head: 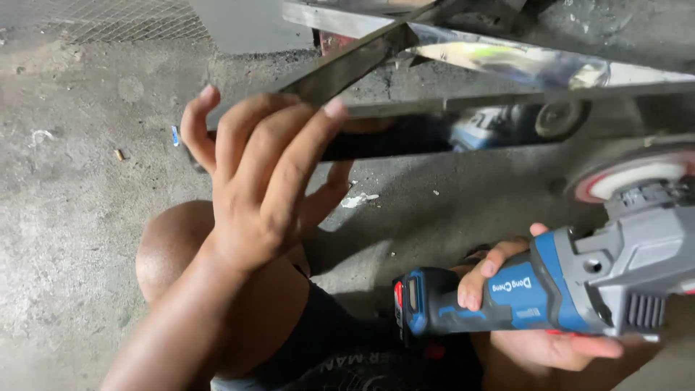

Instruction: Polishing the edges of a metal frame using a cordless angle grinder

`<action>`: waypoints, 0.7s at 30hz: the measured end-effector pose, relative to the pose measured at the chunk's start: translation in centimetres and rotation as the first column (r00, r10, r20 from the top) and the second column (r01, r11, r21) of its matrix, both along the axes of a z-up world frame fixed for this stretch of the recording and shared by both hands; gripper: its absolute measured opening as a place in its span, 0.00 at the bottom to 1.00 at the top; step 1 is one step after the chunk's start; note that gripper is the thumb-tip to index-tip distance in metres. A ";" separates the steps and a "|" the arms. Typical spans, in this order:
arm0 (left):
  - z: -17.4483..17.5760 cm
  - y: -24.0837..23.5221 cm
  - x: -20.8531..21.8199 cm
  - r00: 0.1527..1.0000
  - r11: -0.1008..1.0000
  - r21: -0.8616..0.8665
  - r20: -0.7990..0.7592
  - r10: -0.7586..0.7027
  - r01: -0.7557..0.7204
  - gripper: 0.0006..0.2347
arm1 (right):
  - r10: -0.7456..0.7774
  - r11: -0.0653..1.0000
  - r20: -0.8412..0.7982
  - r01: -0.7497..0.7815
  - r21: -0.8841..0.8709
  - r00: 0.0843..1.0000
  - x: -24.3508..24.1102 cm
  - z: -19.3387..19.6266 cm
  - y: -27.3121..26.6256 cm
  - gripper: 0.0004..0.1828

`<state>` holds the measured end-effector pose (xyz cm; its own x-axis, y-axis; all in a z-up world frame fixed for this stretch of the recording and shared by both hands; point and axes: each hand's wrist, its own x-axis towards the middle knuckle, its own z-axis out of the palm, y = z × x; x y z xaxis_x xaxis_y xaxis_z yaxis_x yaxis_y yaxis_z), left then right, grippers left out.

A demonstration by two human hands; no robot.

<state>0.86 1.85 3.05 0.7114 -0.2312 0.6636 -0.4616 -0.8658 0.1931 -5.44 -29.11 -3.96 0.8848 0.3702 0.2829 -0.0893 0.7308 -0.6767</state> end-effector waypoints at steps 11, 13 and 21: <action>-2.5 1.0 0.4 0.979 0.992 0.101 0.186 -0.088 0.070 0.07 | 0.429 0.903 -0.025 -0.428 0.045 0.903 7.0 2.1 -4.9 0.28; -2.8 0.9 -0.1 0.970 0.987 0.137 0.216 -0.115 0.086 0.06 | 0.409 0.912 0.003 -0.408 0.043 0.913 6.2 0.0 -5.4 0.35; -1.9 -0.1 -2.8 0.994 0.996 0.033 0.061 -0.090 0.088 0.08 | -0.134 0.985 -0.076 0.124 -0.118 0.988 -4.1 1.0 -0.2 0.52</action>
